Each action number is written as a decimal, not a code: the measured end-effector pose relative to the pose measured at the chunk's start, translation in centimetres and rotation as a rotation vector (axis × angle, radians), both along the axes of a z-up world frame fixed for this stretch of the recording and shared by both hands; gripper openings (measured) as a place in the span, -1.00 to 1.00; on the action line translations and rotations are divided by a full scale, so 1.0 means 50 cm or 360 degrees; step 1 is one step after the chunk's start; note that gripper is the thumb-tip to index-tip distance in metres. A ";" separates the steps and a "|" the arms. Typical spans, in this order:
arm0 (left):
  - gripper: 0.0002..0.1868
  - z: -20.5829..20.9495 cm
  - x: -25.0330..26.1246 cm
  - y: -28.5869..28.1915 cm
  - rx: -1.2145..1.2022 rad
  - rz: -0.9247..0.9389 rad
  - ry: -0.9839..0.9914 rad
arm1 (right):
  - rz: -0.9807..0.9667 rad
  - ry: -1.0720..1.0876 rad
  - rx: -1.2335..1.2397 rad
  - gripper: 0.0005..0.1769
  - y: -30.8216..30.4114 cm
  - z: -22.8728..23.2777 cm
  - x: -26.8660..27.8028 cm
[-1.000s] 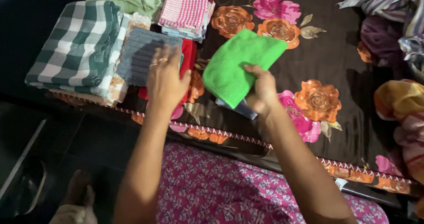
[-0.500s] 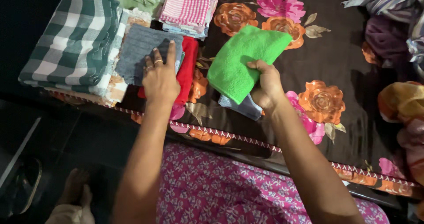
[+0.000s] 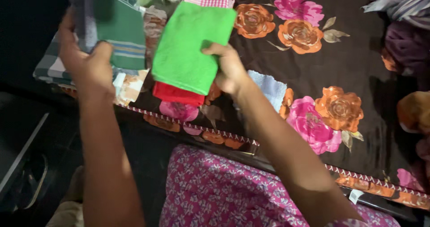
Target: The person folds several towels one by one on a bed. They smooth each towel, fold it in half multiple times, and place the finished stack on the left side of the bed.
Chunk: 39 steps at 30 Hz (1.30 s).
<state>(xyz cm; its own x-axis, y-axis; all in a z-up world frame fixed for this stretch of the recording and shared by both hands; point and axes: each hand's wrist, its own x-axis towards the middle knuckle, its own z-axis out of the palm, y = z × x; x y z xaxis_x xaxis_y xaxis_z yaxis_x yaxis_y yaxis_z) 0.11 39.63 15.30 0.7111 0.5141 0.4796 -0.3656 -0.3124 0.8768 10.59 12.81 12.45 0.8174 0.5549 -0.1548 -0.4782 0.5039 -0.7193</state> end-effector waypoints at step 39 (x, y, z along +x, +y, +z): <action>-0.27 -0.108 0.106 -0.219 0.1564 0.0077 0.1247 | 0.0034 -0.1437 -0.2755 -0.18 -0.366 -0.091 -0.040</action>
